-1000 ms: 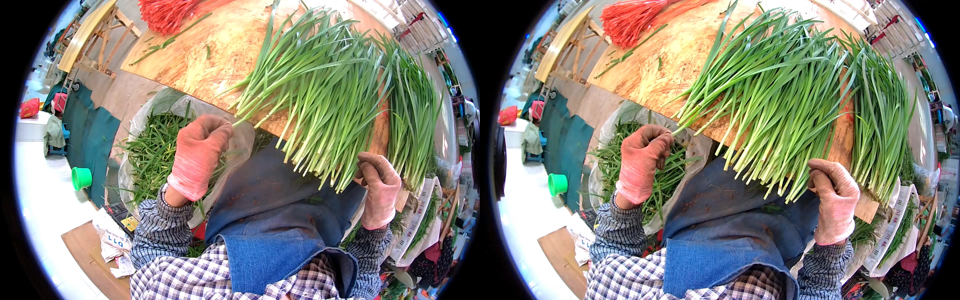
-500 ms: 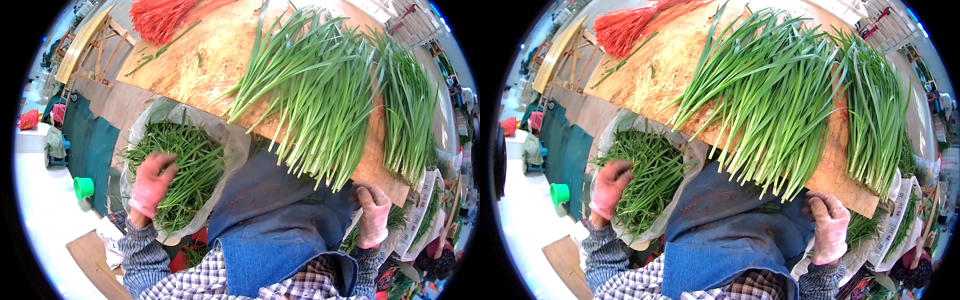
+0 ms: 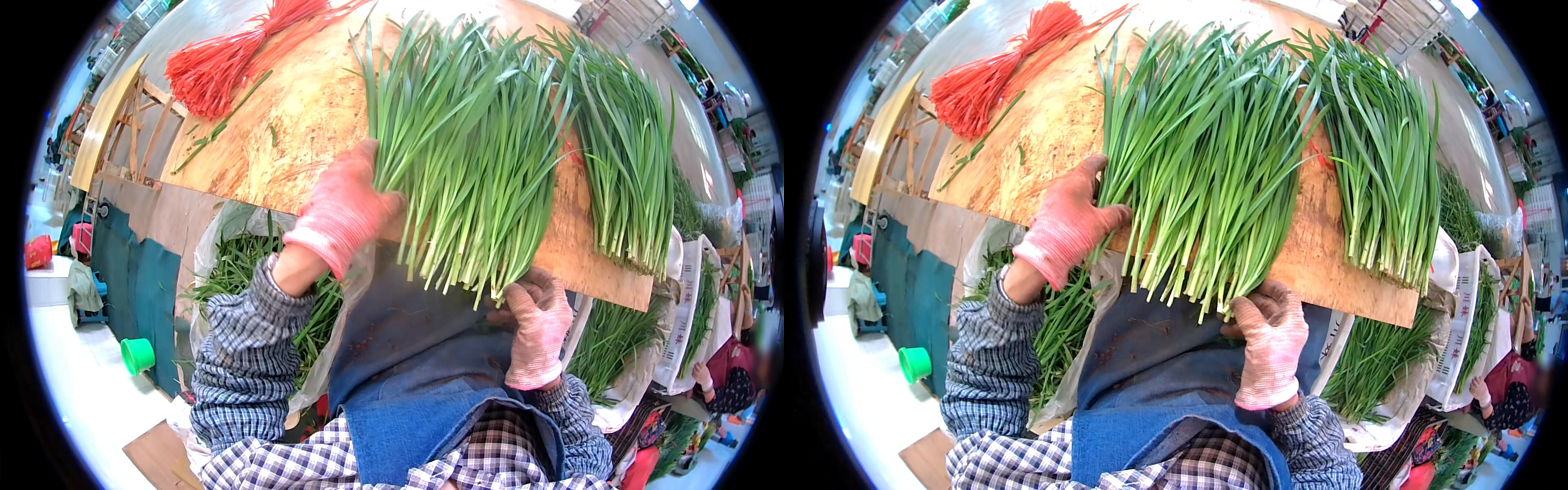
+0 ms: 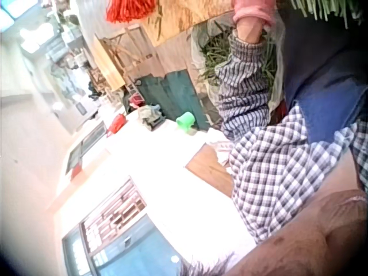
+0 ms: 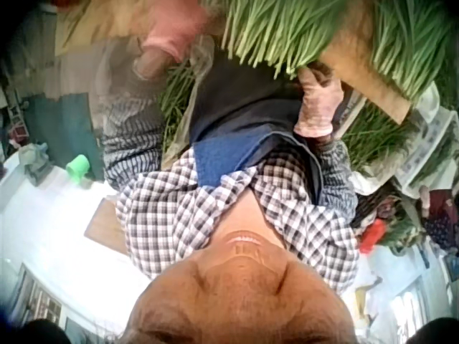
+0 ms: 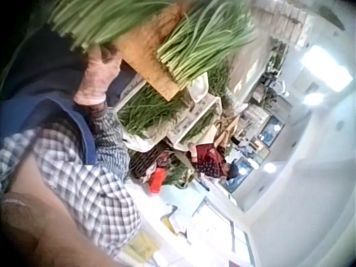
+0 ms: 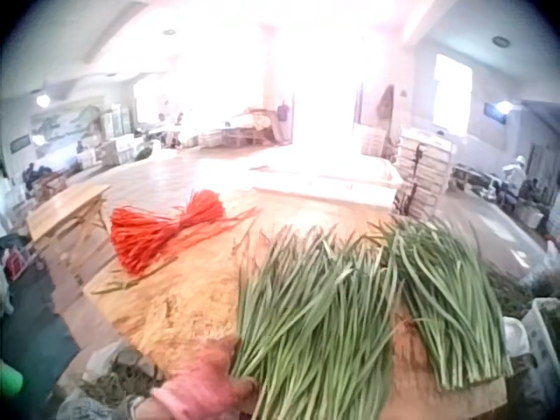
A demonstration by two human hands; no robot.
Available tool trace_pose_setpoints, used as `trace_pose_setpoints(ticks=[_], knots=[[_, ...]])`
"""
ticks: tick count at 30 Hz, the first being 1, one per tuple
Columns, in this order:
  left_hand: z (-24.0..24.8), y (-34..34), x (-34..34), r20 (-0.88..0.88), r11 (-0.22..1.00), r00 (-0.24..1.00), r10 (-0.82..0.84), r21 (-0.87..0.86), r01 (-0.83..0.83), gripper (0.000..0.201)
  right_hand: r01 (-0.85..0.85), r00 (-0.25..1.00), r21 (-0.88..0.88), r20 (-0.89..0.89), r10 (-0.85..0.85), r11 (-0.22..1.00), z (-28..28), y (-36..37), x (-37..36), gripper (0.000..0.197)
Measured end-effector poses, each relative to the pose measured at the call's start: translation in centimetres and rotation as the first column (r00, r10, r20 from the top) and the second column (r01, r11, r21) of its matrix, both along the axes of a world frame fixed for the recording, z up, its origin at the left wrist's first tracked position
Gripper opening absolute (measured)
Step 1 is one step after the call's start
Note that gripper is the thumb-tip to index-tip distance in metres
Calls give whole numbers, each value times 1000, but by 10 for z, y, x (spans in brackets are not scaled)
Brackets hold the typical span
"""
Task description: The person organizes green leafy vegetables into a bundle by hand, removes stray leaves, and wraps a red rubber band around the stems.
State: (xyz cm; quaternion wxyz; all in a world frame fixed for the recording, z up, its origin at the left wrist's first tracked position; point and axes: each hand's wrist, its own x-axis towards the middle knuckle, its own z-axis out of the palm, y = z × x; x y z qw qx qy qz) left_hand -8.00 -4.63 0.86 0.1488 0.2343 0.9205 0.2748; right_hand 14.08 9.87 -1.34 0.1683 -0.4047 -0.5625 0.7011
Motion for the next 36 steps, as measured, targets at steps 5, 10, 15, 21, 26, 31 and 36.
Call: trace_pose_setpoints(ticks=[5, 10, 15, 21, 26, 31, 36], knots=[[-7, 2, 16, -46, 997, 997, 54, 63, -51, 74, 27, 999, -58, -20, -28, 998, -4, 7, 4, 42], [-8, 11, 28, 130, 981, 991, 15, 190, -40, 69, 32, 999, -97, -30, -35, 995, -4, 4, -5, 45], [-16, 25, 54, 277, 939, 960, -48, 341, -51, 62, -57, 994, -93, -101, 48, 994, 7, -14, -14, 53], [-15, 7, 104, 413, 897, 909, -56, 420, -135, 57, -42, 998, -157, -62, 33, 987, 4, -23, 15, 45], [-11, -21, 105, 562, 784, 805, 191, 407, -469, 40, -253, 967, -190, -11, 255, 949, 5, 6, 33, 59], [-10, -24, 79, 780, 866, 619, 94, 243, -437, 21, -312, 947, -339, -185, 262, 888, -24, 26, 31, 47], [-5, 1, 76, 852, 928, 515, 98, 108, -356, 23, -246, 936, -683, -351, -13, 688, -11, 2, -3, 28]])
